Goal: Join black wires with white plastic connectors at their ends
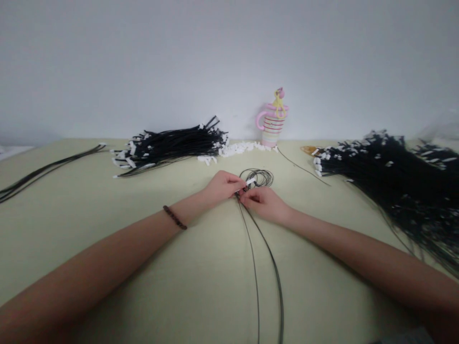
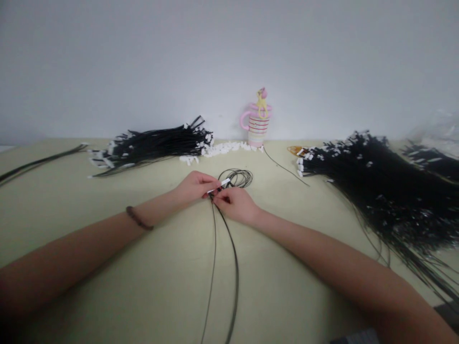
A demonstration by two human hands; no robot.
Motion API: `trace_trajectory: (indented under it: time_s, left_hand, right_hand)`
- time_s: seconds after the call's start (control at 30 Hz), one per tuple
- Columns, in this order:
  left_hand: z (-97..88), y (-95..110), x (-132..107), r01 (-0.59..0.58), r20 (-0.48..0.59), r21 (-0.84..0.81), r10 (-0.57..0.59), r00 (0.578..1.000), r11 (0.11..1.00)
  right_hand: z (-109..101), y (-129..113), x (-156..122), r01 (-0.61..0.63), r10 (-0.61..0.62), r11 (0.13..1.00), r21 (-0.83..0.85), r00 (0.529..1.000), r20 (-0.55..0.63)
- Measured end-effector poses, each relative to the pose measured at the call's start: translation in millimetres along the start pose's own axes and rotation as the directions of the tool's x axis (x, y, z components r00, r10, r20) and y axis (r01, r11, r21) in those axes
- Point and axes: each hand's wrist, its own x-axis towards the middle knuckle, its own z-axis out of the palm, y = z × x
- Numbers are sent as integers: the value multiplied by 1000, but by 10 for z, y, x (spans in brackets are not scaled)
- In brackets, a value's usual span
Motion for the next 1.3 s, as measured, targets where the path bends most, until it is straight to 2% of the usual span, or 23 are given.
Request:
trace_trajectory:
  time_s: [0.17, 0.37, 0.43, 0.53, 0.6, 0.7, 0.83, 1.03, 1.1, 1.17, 1.23, 1.3]
  left_hand:
    - [5, -30, -1, 14, -19, 7, -14, 1000, 1000]
    - [-7, -46, 2, 14, -13, 10, -14, 1000, 1000]
    - [-10, -50, 9, 23, -19, -4, -23, 1000, 1000]
    - [-16, -52, 18, 46, -31, -33, -47, 998, 998]
    - [-21, -45, 18, 51, -26, -33, -52, 998, 998]
    - [-24, -24, 10, 49, -17, -28, -49, 999, 998]
    - [-21, 10, -4, 68, -21, -46, -69, 997, 997]
    - [-21, 45, -2, 94, -35, -70, -97, 995, 993]
    - [-23, 46, 6, 116, -43, -78, -119, 992, 990]
    - [-26, 38, 15, 133, -54, -93, -138, 989, 987]
    - [-31, 22, 24, 133, -63, -104, -140, 988, 986]
    - [-36, 4, 31, 124, -61, -104, -130, 990, 987]
  right_hand:
    - [9, 50, 45, -59, 46, 979, 196, 996, 71]
    - [-39, -33, 51, -98, 90, 971, 216, 995, 46]
    - [-109, -88, 36, -153, 121, 950, 272, 984, 130]
    - [-228, -134, 5, -287, 175, 878, 383, 937, 302]
    - [-286, -129, -11, -328, 190, 848, 415, 921, 339]
    - [-345, -103, -22, -329, 191, 858, 394, 917, 350]
    - [-449, -145, -27, -358, 177, 841, 405, 890, 420]
    - [-765, -336, -93, -331, 85, 807, 489, 885, 458]
    - [-904, -390, -142, -279, 22, 788, 548, 903, 428]
    - [-1042, -432, -196, -153, -84, 753, 640, 943, 323]
    - [-1167, -463, -242, 29, -142, 726, 687, 984, 107]
    - [-1277, -486, -276, 157, -84, 743, 650, 986, -141]
